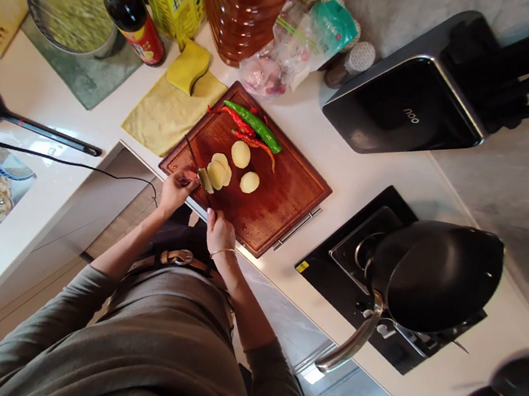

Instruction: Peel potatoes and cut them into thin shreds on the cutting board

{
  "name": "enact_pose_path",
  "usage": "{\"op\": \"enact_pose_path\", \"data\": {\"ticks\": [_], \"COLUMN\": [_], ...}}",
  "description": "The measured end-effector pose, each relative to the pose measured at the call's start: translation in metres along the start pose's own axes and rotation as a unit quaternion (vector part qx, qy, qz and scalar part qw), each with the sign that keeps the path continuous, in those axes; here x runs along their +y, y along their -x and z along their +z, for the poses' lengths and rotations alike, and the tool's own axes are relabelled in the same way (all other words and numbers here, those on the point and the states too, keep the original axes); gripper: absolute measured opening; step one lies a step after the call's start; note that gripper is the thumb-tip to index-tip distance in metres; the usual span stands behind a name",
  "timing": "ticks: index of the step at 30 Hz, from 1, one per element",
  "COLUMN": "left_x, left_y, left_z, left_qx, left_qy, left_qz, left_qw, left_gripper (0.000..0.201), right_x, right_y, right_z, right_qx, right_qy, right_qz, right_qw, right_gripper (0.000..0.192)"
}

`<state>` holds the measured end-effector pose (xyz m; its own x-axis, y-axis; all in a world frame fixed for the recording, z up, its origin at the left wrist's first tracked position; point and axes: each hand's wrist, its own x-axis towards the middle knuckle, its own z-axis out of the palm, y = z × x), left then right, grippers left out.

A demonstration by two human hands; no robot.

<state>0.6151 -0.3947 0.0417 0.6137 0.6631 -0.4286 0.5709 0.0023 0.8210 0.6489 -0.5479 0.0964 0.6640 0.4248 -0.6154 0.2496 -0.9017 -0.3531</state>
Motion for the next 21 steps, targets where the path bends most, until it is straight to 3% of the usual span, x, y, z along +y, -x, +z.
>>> {"op": "enact_pose_path", "data": {"ticks": [21], "left_x": [0.002], "left_y": [-0.001], "left_z": [-0.001], "left_qx": [-0.002], "left_qy": [-0.008], "left_qz": [-0.014], "left_qw": [1.0], "left_gripper": [0.014], "right_x": [-0.008], "right_y": [-0.03], "right_z": [0.016], "right_qx": [0.009], "right_qy": [-0.015], "right_qz": [-0.021], "right_qw": [1.0], "right_gripper": [0.042]}}
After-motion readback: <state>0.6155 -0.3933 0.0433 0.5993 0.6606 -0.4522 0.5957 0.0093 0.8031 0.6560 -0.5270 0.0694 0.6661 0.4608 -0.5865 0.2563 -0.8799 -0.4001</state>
